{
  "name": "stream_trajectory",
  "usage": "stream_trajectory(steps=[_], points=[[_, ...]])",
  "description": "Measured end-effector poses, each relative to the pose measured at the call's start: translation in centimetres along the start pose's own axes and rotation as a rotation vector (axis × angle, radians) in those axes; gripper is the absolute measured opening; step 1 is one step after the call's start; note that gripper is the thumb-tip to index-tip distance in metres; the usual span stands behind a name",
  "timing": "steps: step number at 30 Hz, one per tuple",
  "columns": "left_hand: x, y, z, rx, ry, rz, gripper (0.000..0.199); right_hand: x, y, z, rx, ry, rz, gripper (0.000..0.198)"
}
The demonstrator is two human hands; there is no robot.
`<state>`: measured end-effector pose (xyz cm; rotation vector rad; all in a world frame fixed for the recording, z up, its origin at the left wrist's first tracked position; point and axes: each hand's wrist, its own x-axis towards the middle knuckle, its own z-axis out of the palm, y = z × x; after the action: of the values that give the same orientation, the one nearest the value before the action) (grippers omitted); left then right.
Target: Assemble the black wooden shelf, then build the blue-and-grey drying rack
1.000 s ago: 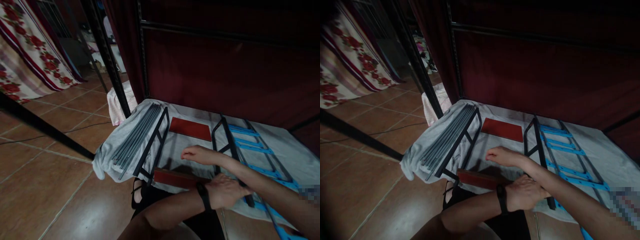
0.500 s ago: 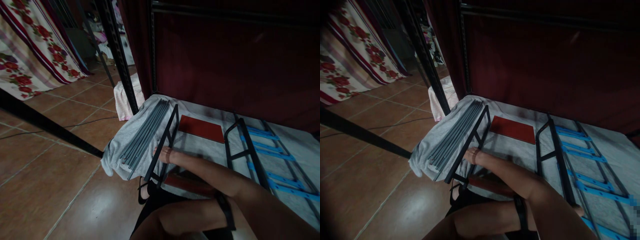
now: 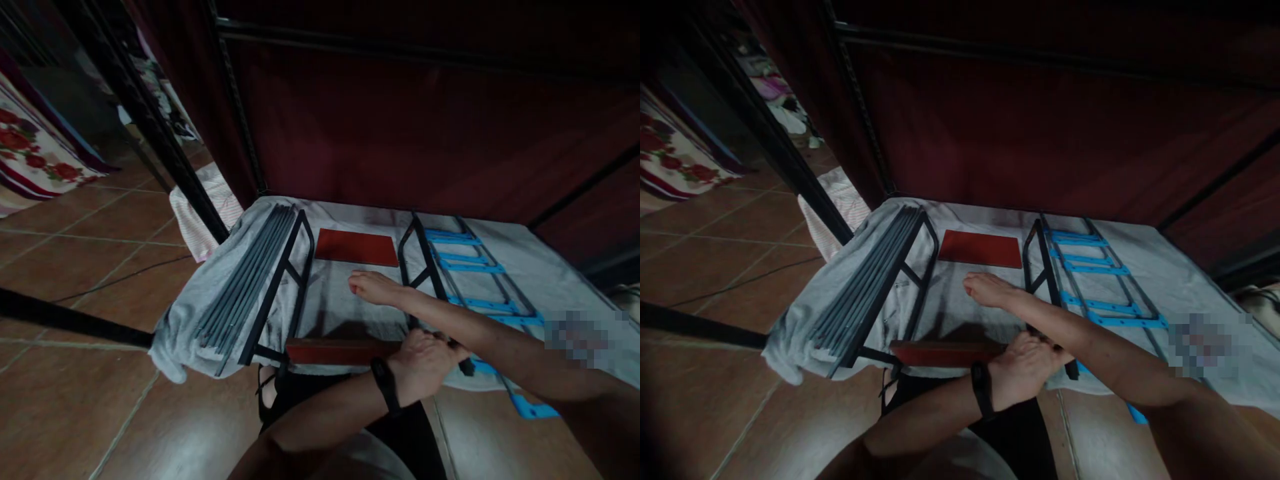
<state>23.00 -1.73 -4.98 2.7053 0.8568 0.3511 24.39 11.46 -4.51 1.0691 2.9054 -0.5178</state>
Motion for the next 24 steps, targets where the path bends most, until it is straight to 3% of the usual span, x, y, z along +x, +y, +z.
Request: stream_trajectory(steps=[3, 6, 10, 13, 20, 22, 24], points=[[-0.2, 1.0, 0.4, 0.042, -0.053, -0.030, 0.050, -1.3, 2.0, -1.3, 0.072, 0.021, 0.134, 0.025], [-0.4, 2.2, 1.3, 0.157, 0.003, -0.053, 0.049, -4.3, 3.2, -2.5, 0.185, 0.008, 0.164, 0.026], [-0.7, 3.5, 1.9, 0.296, 0.125, -0.125, 0.053, -9.2, 3.9, -2.4, 0.391, -0.131, 0.183, 0.026], [-0.4, 3.7, 1.9, 0.254, 0.135, -0.164, 0.050, -11.1, 4.2, -1.6, 0.381, -0.261, 0.197, 0.026], [0.7, 3.4, 3.4, 0.207, 0.066, -0.195, 0.051, -7.7, 5.6, 0.0, -0.056, -0.631, 0.320, 0.026], [0.7, 3.4, 3.4, 0.200, 0.060, -0.216, 0.048, -6.2, 6.7, 1.1, -0.190, -0.632, 0.371, 0.023], [0.6, 3.4, 3.1, 0.206, 0.058, -0.229, 0.043, -4.7, 7.8, 2.3, -0.259, -0.565, 0.388, 0.032]])
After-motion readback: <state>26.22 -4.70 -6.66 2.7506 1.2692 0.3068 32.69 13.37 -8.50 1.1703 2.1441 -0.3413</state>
